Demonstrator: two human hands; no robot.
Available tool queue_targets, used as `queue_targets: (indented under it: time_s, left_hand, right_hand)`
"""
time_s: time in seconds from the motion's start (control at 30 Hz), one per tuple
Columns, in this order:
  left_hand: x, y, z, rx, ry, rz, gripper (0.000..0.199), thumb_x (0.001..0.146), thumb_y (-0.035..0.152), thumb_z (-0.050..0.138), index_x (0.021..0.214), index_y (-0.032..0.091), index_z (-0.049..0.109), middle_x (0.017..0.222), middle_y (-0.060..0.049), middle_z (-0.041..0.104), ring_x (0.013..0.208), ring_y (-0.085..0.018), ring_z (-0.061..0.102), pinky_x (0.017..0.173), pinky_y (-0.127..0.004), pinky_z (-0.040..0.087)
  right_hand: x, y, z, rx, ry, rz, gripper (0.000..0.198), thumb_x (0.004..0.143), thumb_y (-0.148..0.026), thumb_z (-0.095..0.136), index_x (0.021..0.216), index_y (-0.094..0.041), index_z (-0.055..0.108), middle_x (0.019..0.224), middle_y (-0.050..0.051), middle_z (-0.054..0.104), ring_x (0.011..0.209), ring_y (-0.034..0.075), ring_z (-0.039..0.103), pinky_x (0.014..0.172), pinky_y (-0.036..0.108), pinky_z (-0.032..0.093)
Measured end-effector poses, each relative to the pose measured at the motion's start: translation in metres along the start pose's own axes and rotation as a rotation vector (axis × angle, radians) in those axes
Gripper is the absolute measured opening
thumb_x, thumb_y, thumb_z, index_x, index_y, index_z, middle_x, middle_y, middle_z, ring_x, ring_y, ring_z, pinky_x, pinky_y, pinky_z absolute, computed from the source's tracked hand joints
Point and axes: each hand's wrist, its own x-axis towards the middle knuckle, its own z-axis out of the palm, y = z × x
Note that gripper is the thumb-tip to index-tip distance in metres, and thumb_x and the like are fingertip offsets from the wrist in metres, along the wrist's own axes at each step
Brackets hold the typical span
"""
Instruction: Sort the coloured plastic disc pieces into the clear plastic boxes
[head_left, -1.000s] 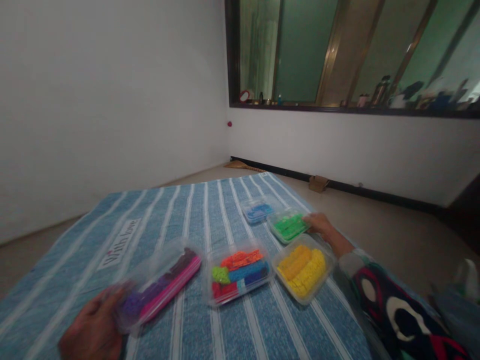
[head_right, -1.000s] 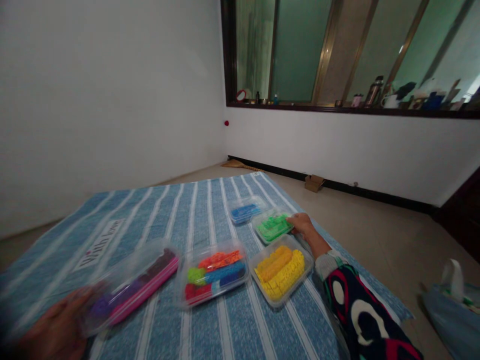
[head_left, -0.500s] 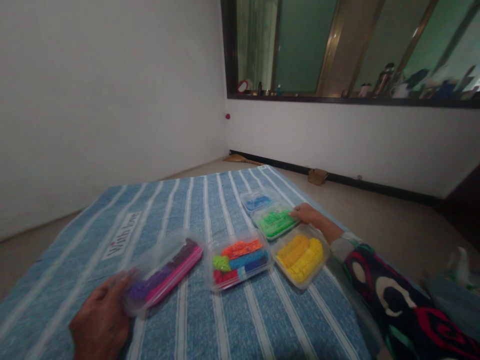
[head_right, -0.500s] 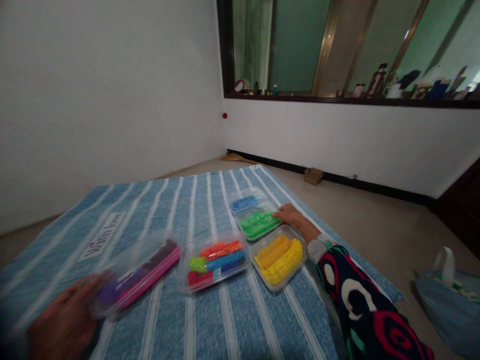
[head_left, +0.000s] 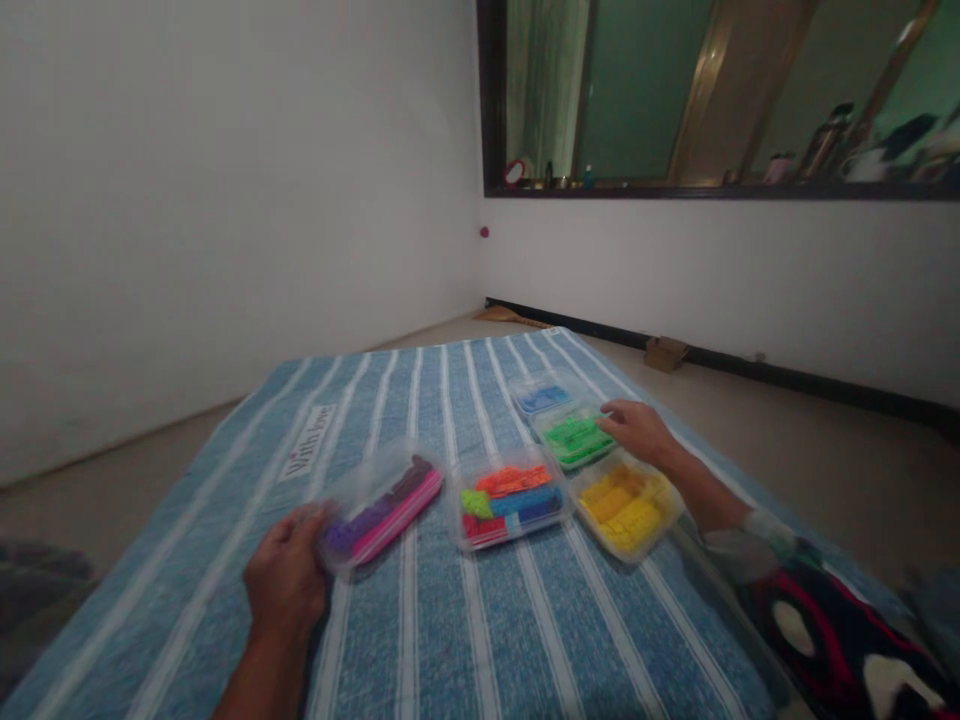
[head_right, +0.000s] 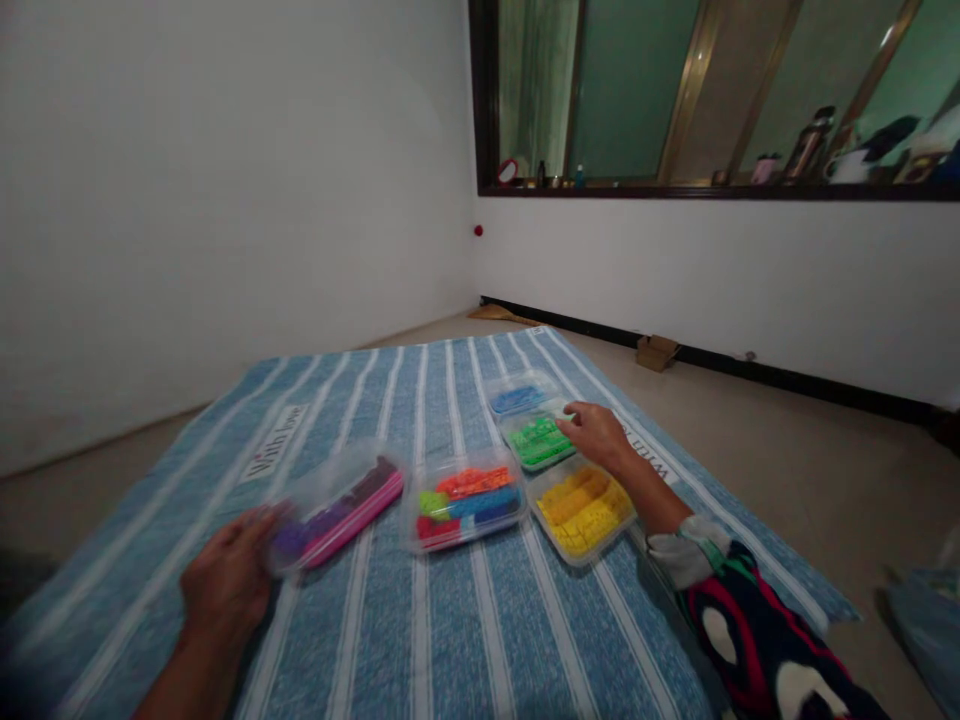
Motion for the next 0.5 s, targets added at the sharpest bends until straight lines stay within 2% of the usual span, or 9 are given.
queue_targets:
  time_s: [0.13,0.23,0.37,0.5]
  left_hand:
    - [-0.004,0.001,0.001,-0.079,-0.019,-0.055,0.024,0.056,0.013,0.072,0.079,0.015,0.066,0.079,0.003,0.068,0.066,-0.009,0.062,0.062,-0.019,0.051]
    - [-0.005,0.002,0.002,-0.088,-0.017,-0.048,0.025,0.055,0.015,0.074,0.079,0.015,0.067,0.079,0.003,0.068,0.066,-0.009,0.061,0.062,-0.02,0.051]
    - [-0.004,-0.001,0.001,-0.082,-0.013,-0.032,0.029,0.052,0.019,0.077,0.079,0.015,0.068,0.078,0.002,0.068,0.066,-0.009,0.061,0.064,-0.02,0.051]
    - [-0.002,-0.006,-0.002,-0.021,-0.038,0.046,0.03,0.053,0.024,0.077,0.08,0.014,0.069,0.077,0.001,0.068,0.065,-0.01,0.061,0.063,-0.023,0.051]
  right_hand:
    - [-0.047,-0.053,0.002,0.227,-0.056,-0.224,0.025,0.084,-0.031,0.053,0.096,-0.017,0.07,0.079,0.004,0.071,0.072,0.016,0.063,0.068,0.025,0.044]
    - [-0.084,-0.09,0.015,0.345,-0.226,-0.426,0.02,0.086,-0.028,0.051,0.082,-0.019,0.069,0.074,0.001,0.068,0.066,0.013,0.06,0.062,0.023,0.041]
    - [-0.121,-0.127,0.042,0.376,-0.324,-0.616,0.015,0.086,-0.025,0.054,0.084,-0.018,0.067,0.079,0.002,0.069,0.071,0.014,0.06,0.066,0.023,0.04]
    - [-0.141,-0.152,0.065,0.268,-0.431,-0.689,0.015,0.084,-0.028,0.058,0.084,-0.017,0.066,0.08,0.004,0.07,0.073,0.016,0.062,0.063,0.024,0.037]
